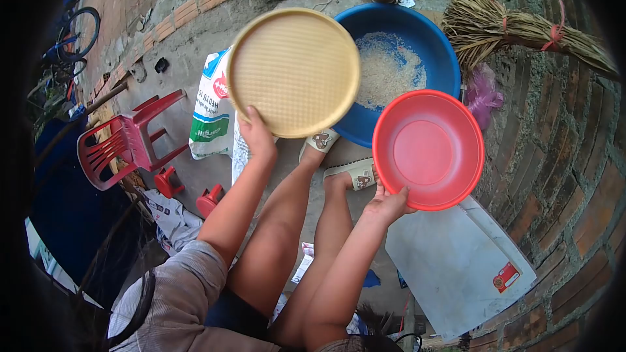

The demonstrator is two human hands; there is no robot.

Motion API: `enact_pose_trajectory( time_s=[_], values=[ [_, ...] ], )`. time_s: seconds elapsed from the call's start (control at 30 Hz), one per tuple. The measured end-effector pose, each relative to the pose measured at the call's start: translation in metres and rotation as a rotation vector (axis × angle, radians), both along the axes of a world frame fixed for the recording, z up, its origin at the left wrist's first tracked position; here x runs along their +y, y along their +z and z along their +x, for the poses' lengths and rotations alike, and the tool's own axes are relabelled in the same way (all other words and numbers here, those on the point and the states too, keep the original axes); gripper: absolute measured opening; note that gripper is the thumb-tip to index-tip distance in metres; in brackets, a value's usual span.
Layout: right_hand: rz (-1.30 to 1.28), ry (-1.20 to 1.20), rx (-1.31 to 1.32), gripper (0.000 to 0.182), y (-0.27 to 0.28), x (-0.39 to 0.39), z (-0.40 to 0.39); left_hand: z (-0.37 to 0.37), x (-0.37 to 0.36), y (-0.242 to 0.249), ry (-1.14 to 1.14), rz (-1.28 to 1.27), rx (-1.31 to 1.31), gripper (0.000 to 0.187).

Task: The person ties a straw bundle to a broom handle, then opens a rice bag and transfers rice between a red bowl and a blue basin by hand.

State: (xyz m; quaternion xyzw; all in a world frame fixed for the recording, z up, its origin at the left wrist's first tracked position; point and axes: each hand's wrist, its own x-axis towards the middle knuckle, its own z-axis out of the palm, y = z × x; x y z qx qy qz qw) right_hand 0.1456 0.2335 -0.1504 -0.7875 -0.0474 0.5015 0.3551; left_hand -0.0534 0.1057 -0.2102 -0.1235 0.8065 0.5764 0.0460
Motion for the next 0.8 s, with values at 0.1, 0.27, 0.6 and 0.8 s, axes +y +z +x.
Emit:
enact_pose_trajectory(
  time_s=[0.1,0.27,0.6,0.8],
  values=[
    [-0.011,-0.044,-0.048,0.050,-0.001,-0.001,-0.001,0.035,0.017,-0.014,-0.327,-0.228,-0.185,0.025],
    [-0.055,-0.023,-0.067,0.049,0.000,0.000,0.002,0.064,0.028,-0.063,-0.424,-0.318,-0.185,0.021],
    [-0.049,-0.035,-0.016,0.049,-0.005,-0.004,0.012,-0.045,-0.038,-0.049,0.288,0.010,0.078,0.036],
    [-0.026,-0.047,-0.056,0.048,-0.006,-0.004,0.004,-0.111,-0.077,-0.049,0.726,0.005,-0.086,0.044]
  ],
)
